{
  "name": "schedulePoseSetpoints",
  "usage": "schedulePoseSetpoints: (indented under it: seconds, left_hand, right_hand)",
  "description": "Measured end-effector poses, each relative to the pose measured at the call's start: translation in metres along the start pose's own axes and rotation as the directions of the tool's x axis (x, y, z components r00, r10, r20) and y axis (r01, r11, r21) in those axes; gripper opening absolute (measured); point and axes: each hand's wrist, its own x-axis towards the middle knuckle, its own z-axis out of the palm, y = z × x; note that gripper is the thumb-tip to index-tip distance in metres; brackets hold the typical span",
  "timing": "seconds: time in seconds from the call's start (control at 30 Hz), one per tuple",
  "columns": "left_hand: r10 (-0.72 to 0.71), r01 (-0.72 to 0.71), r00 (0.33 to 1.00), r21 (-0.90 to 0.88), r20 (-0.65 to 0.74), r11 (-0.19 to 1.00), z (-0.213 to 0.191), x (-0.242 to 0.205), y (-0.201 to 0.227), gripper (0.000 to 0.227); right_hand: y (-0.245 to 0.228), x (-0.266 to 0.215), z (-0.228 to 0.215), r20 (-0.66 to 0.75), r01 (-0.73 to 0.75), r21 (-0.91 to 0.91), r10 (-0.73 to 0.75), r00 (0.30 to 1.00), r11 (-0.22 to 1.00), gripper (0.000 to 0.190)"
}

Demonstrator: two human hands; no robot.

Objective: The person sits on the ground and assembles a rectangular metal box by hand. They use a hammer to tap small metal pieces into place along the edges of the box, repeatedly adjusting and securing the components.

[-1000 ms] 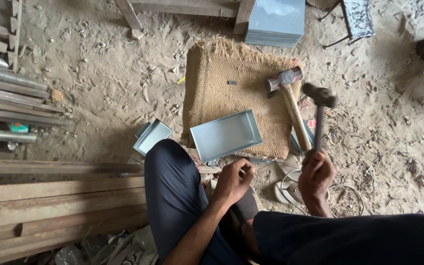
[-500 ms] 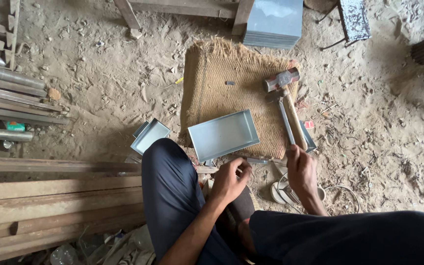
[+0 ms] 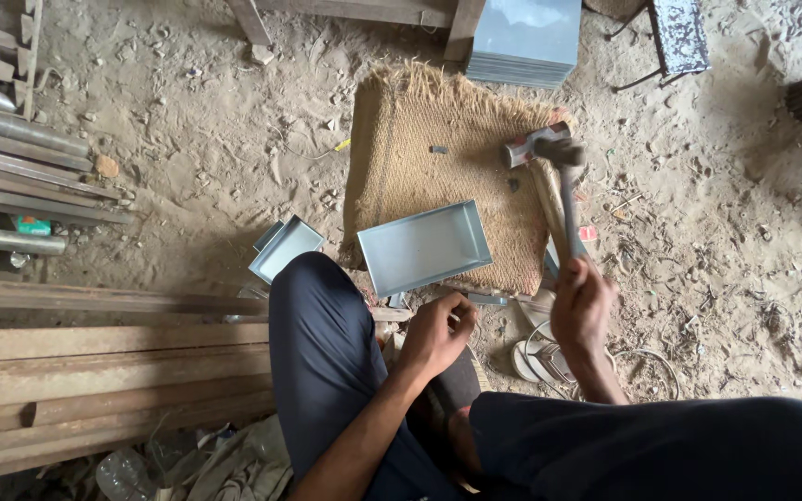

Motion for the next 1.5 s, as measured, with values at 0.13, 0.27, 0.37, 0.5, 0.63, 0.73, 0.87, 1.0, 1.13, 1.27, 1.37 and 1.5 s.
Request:
schedulePoseSetpoints:
  seconds: [0.13,0.27,0.37,0.5,0.63,0.73,0.87,1.0,1.13,1.27,1.37,1.5]
  left_hand:
    - [0.04,-0.04,0.998,-0.006,-0.039,0.999,0.002,0.001,-0.004,0.013]
    - [0.047,-0.046,0.997,0.019,-0.053,0.999,0.001,-0.002,-0.006,0.013]
    - [0.062,-0.062,0.997,0.007,-0.04,0.998,0.003,0.0,-0.01,0.013]
    - [0.094,-0.094,0.995,-0.011,-0.02,0.995,0.005,0.001,-0.014,0.012]
    - [0.057,-0.058,0.998,-0.004,-0.037,0.998,0.003,0.001,-0.007,0.014]
    - [0.013,-0.013,1.0,0.028,-0.012,1.0,0.001,0.001,-0.001,0.015]
    - [0.032,-0.032,0.999,-0.006,-0.036,0.999,0.0,-0.003,-0.004,0.013]
    - [0.1,-0.1,0.994,0.002,-0.031,0.995,0.004,0.0,-0.009,0.012]
    - [0.025,-0.024,1.0,-0.025,0.001,0.999,0.005,-0.001,-0.009,0.014]
    - [0.05,-0.05,0.999,-0.036,-0.018,0.998,0.003,0.0,-0.009,0.012]
    - [0.073,-0.073,0.997,-0.009,-0.028,0.997,0.003,0.001,-0.01,0.011]
    - [0.023,-0.023,1.0,0.006,0.02,1.0,0.004,0.003,-0.011,0.012]
  right_hand:
    - [0.001,0.007,0.013,0.2,-0.019,-0.052,0.03,0.979,0.998,0.056]
    - [-0.011,0.005,0.007,0.166,0.075,-0.04,-0.067,0.984,0.996,0.054]
    - [-0.017,0.001,0.0,0.089,0.038,0.02,-0.04,0.995,0.999,0.055]
    - [-0.007,0.0,0.0,-0.008,0.133,0.01,-0.133,0.991,0.991,0.056]
    - [0.015,-0.003,0.018,0.114,0.121,-0.092,-0.111,0.987,0.988,0.052]
    - [0.02,-0.008,0.019,0.161,0.026,-0.073,-0.014,0.987,0.997,0.056]
    - [0.006,-0.008,0.007,0.035,0.041,0.017,-0.042,0.999,0.999,0.059]
    - [-0.011,-0.001,-0.005,-0.044,0.106,-0.006,-0.106,0.993,0.994,0.059]
    - [-0.014,-0.002,-0.004,-0.065,0.112,-0.05,-0.115,0.991,0.992,0.061]
    - [-0.012,-0.007,0.0,-0.09,0.127,-0.019,-0.128,0.988,0.992,0.063]
    - [-0.011,-0.012,0.0,-0.087,0.115,0.057,-0.11,0.99,0.992,0.064]
    - [-0.004,-0.01,0.0,-0.081,0.11,0.026,-0.108,0.991,0.994,0.063]
